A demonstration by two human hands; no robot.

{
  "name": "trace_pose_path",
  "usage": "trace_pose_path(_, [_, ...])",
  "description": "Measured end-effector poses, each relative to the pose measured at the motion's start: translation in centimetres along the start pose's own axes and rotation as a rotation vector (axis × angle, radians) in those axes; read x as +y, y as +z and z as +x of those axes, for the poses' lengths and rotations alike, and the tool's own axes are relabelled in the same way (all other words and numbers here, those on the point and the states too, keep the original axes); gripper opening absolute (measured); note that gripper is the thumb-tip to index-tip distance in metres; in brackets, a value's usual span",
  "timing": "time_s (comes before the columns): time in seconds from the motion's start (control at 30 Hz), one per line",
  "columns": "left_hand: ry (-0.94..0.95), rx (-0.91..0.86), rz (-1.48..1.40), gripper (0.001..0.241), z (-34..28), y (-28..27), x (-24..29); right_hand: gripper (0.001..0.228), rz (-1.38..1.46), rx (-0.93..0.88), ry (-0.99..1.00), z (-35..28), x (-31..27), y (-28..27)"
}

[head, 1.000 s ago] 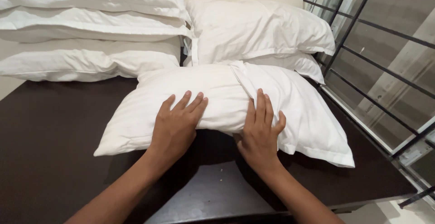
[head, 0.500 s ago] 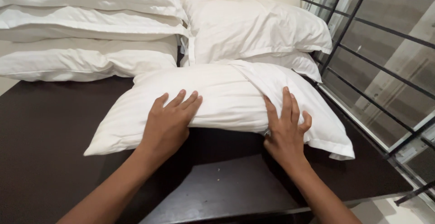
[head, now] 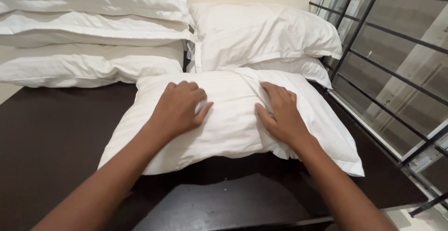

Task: The person inserts a white pillow into a white pillowcase on a dark table. They align the corners, push the pillow inside, and smooth the fabric to fit the case properly.

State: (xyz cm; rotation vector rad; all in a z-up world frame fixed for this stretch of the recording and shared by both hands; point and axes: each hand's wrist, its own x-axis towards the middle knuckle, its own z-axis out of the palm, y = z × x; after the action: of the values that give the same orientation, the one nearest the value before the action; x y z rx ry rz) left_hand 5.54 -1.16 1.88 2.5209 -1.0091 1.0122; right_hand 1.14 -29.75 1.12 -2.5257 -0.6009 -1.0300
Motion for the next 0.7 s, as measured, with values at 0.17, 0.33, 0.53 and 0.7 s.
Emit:
trace_pose_path(0.17, [-0.085, -0.014, -0.055, 0.030, 3.4, 3.0, -3.4, 0.058, 0.003, -0.133, 0.046, 3.9, 2.4, 1.8])
trace_pose_path(0.33, [-0.239, -0.231, -0.105, 0.045, 6.9, 5.6, -6.4, 0.062, 0.007, -0.250, 0.092, 8.0, 4.5, 3.4])
trace_pose_path(0.53, [-0.393, -0.545, -0.196, 0.083, 9.4, 7.0, -8.9, 0.062, -0.016, -0.434, 0.249, 12.1, 6.4, 5.2])
trace_pose_path(0.7, [-0.413, -0.738, -0.227, 0.093, 11.5, 8.3, -10.3, 0.058, 0.027, -0.552, 0.365, 14.5, 7.1, 5.9])
